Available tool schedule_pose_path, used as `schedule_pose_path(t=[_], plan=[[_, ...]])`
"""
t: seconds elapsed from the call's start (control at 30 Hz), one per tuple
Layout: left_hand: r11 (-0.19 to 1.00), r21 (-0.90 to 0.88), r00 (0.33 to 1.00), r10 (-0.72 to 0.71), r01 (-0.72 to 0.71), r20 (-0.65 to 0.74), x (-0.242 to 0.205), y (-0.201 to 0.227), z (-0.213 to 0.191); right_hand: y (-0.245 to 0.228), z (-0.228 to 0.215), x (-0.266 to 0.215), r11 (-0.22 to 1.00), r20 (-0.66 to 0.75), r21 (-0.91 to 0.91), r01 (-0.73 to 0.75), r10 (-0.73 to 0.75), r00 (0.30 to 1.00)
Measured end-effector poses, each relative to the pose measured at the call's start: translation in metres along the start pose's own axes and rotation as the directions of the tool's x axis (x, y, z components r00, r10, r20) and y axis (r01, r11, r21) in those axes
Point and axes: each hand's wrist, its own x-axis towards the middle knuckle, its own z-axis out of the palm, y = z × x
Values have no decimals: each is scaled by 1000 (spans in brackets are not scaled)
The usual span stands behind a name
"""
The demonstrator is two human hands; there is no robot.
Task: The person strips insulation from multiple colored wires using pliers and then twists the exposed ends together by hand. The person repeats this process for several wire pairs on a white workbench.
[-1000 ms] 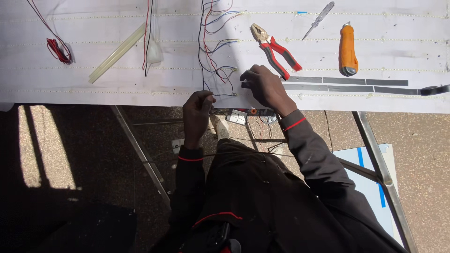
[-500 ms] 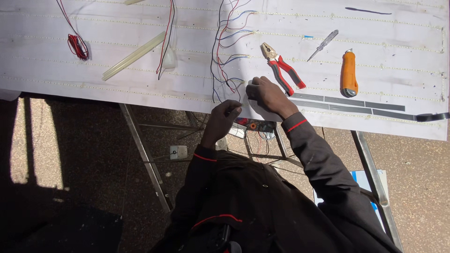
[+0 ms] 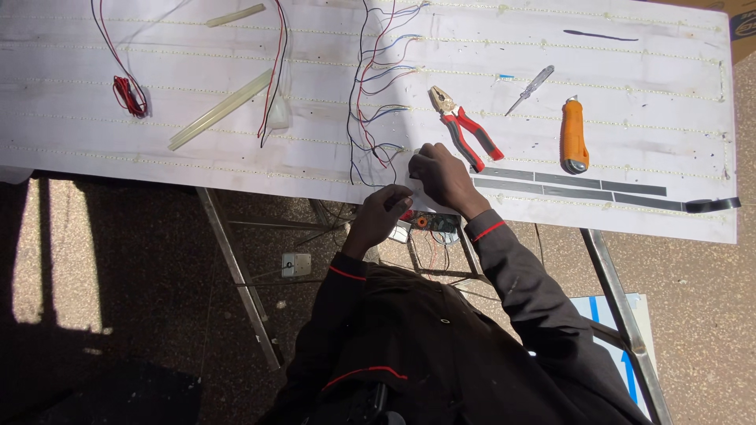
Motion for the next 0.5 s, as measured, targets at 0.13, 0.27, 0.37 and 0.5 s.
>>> schedule_pose_path(t=[0.13,0.27,0.37,0.5], plan=[[999,-33,999,14,-15,-32,7,0,0,1,8,-2,995,-29,89,-40,43,999],[995,-62,992,65,-72,-109,8,11,-2,24,13,-12,953,-172,231,195,-157,973],[987,-16,977,156,-160,-144,19,17,2,44,11,-18,861,-255,334,384,-309,916],[938,57,923,346,-341,-170,38,24,17,62,7,-20,551,-311,766,332,-135,941]])
